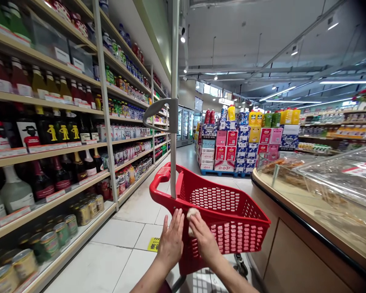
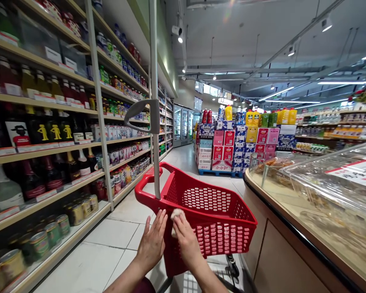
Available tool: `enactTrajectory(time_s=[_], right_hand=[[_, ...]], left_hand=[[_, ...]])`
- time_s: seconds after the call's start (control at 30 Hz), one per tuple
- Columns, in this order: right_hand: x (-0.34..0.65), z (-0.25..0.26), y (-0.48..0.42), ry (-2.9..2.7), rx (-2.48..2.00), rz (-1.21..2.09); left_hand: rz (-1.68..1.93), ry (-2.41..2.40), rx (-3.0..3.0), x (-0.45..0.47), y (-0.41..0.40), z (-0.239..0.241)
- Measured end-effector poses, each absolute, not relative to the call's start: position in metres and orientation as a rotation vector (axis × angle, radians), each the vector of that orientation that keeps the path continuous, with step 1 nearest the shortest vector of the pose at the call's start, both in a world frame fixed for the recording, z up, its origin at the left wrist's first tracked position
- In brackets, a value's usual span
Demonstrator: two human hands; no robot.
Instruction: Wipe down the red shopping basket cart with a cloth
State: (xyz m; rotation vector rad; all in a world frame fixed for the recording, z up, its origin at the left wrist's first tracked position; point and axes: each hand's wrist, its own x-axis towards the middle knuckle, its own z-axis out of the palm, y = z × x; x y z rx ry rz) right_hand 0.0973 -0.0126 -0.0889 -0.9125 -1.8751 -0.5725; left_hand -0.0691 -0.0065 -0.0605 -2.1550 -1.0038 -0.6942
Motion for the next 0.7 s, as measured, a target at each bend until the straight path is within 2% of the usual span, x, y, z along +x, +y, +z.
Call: enactTrajectory(time_s=[0.1, 0.2, 0.4, 0.57, 0.7], right_hand=[[0.104, -0.098, -0.016, -1.951, -0.900, -0.573], [0.127, -0.100, -0.017, -1.785, -1.021, -0.554], [0.191, -0.122, -0.030, -1.921, -1.111, -0.619], [0.231, -0.131, -0.033, -1.706, -1.236, -0.628], [0.251, -0.146, -0.043, -1.818, -1.217, -0.578]], left_hand=[[-0.699, -1.001, -2.138, -0.071, -0.006, -0.058], [-0.686, -1.003, -2.186, -0.059, -0.005, -0.055], [-0.620, -0.900, -2.329, -0.012, -0.003, -0.054], [-0.546, -0.822, -2.426, 0.036, 0.001, -0.058], [-0.521, -0.770, -2.494, 0.066, 0.004, -0.062]])
